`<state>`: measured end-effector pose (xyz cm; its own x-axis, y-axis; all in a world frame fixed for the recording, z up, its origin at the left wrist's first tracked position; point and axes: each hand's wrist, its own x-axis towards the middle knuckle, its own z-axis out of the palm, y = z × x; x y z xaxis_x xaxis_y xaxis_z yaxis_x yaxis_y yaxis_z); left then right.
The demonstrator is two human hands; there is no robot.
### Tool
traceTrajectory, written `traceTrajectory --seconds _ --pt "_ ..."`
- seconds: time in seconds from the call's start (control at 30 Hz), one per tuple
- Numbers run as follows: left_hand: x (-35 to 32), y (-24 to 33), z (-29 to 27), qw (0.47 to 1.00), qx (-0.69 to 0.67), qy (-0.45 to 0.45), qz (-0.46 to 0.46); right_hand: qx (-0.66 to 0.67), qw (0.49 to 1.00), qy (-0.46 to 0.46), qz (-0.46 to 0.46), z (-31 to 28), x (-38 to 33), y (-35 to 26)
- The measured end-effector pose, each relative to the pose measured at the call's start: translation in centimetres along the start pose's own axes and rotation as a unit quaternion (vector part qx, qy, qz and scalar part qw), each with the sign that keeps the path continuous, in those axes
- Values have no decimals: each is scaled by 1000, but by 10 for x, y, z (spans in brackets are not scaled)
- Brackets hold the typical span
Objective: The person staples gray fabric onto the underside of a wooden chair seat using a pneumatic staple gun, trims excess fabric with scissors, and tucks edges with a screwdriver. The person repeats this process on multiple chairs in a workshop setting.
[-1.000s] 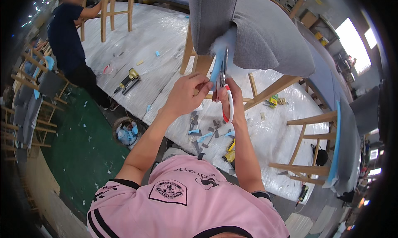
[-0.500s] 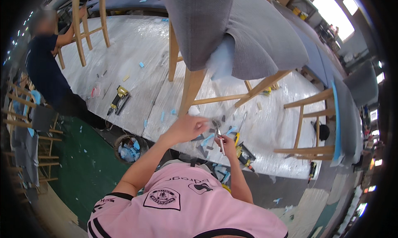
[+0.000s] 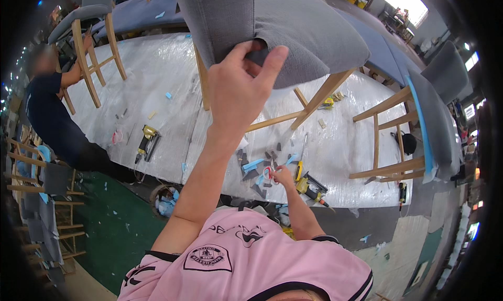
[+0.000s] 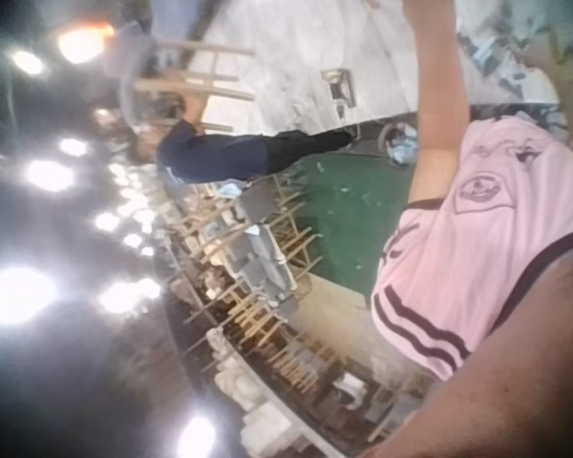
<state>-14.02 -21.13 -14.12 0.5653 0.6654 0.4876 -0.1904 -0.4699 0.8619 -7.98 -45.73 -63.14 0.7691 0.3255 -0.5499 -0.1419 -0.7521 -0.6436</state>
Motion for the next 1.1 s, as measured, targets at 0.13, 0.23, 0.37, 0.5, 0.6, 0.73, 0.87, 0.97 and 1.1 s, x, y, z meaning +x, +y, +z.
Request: traceTrajectory --seconds 0.13,0.23,0.37,0.5,0.6,0.73,0.87,0.97,1.1 --pt "0 -4 9 998 24 -19 50 -88 994 62 -25 34 -9 45" --pt "-25 -35 -11 998 -38 -49 5 -90 992 77 -43 48 -16 53" --pt "-56 -90 -39 972 -196 -91 -90 -111 987 74 -90 63 -16 59" --pt "-45 -66 -28 990 -127 -55 -12 -94 993 64 -42 62 -9 64" --pt "-32 -51 -31 995 -71 -40 -58 58 960 237 -139 1 -15 -34" --pt "-40 -66 -6 976 -131 -80 -152 318 773 388 -388 -174 -118 -265" --pt "-69 -91 53 835 -496 -74 -224 -67 667 329 -665 -228 -186 -427" --pt "-73 -86 78 717 -631 -122 -271 -191 678 302 -642 -220 -179 -454" --pt "-78 -83 106 601 -741 -196 -227 -224 698 290 -615 -216 -178 -453"
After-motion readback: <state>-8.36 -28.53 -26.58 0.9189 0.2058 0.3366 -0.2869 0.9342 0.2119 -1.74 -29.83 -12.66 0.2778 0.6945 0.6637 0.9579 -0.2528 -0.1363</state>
